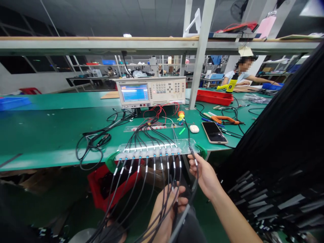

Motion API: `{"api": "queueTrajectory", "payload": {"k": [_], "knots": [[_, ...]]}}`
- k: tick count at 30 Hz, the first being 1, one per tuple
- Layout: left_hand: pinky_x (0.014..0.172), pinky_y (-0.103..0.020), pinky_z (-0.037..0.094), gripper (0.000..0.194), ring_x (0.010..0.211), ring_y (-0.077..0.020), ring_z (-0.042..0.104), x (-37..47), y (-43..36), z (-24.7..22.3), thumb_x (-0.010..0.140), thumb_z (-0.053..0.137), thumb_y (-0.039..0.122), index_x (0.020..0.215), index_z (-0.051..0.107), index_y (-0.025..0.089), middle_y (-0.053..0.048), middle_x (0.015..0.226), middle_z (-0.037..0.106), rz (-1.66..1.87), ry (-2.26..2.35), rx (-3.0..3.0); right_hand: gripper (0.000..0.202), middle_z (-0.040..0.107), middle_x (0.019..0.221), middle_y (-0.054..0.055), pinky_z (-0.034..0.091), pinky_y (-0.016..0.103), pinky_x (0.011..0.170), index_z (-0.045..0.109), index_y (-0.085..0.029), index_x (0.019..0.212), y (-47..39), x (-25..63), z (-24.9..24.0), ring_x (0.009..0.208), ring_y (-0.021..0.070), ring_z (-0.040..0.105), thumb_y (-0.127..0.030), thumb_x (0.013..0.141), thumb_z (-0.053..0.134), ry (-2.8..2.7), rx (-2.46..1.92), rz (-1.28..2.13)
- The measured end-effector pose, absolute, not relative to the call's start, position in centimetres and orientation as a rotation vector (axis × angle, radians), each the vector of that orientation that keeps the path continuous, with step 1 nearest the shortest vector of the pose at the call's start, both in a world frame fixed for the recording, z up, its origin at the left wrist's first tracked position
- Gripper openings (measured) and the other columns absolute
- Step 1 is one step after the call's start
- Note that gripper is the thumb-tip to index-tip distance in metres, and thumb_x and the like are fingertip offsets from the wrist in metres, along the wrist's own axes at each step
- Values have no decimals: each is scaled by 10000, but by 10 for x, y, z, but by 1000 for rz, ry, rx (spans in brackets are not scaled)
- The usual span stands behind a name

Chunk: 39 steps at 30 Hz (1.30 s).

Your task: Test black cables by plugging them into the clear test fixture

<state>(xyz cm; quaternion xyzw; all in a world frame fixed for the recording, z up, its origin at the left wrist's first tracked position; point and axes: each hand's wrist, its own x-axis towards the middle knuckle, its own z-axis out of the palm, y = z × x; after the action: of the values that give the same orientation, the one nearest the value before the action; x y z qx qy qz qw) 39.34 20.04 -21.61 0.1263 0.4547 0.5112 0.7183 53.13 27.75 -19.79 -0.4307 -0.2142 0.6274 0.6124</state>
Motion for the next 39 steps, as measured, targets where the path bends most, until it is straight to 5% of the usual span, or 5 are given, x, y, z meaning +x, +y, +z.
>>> {"api": "queueTrajectory", "payload": {"k": [10,24,30,34,39], "knots": [[456,-169,417,198,471,-51,512,393,200,-221,701,731,373,697,656,189,26,601,615,1110,984,384,375,502,576,-41,367,197,489,708,-146,795,278,537,-203,495,68,401,-501,681,744,-566,-1038,1436],[541,-196,453,219,593,-90,599,392,198,-224,656,779,289,846,704,210,-3,719,671,1090,961,366,356,439,506,-58,298,215,459,653,-150,702,285,539,-194,442,67,322,-490,653,748,-651,-1140,1392],[544,-194,467,269,587,-90,600,387,200,-219,650,780,311,848,662,171,-12,719,690,1073,1041,414,385,449,450,-31,287,260,498,593,-180,591,248,534,-207,461,112,391,-508,794,594,-1121,-1272,1358],[551,-194,475,298,592,-90,608,383,200,-218,648,782,296,874,636,166,-13,732,699,1076,1052,420,284,688,817,62,430,350,725,723,-218,879,230,545,-237,789,241,605,-468,779,631,-1402,-1541,961],[570,-190,485,292,601,-92,613,389,200,-220,618,802,291,843,648,185,-4,716,694,1107,1027,384,402,590,1260,67,379,412,1008,644,-296,1183,216,538,-240,1166,281,520,-415,798,639,-1332,-1453,846]]}}
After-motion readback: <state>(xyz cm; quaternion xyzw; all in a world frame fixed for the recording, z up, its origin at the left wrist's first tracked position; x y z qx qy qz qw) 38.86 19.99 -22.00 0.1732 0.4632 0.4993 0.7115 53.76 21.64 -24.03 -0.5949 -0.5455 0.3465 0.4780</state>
